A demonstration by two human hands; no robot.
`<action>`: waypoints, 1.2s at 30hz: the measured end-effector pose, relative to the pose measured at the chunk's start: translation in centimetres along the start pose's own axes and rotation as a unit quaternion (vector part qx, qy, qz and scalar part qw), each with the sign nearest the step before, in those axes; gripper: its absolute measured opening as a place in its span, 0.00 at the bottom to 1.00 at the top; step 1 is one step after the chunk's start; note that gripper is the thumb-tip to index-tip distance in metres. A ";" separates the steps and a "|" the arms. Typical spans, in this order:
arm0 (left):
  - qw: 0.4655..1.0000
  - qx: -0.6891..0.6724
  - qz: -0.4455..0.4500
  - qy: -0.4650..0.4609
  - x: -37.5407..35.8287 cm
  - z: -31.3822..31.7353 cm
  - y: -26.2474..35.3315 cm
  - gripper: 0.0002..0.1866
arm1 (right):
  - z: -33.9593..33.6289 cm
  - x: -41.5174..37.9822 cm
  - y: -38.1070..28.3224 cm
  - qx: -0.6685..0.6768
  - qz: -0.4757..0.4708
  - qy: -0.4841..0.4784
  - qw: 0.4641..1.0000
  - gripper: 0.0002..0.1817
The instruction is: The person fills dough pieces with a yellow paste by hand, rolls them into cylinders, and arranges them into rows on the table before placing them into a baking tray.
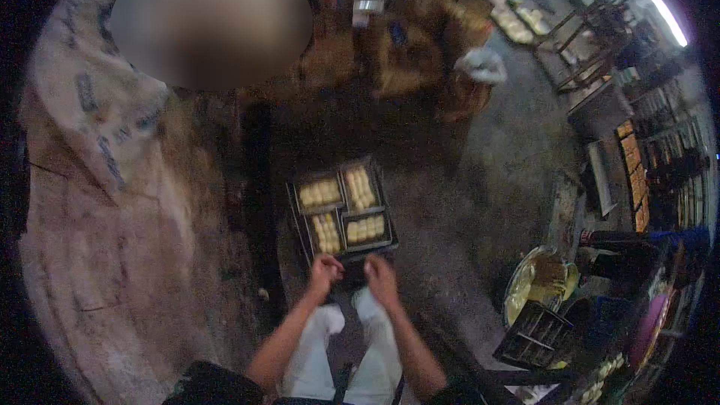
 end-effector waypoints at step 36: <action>0.745 0.361 0.001 -0.561 -64.8 52.4 7.9 0.11 | -36.3 -78.2 -1.0 0.099 0.133 0.550 0.818 0.10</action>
Point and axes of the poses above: each hand's wrist, its own x-axis towards the middle knuckle, its own z-axis out of the palm, y = z × x, the point moved 6 cm from there along x, towards the middle knuckle, and after that the axes turned 2 degrees about y, right-handed, at the moved point
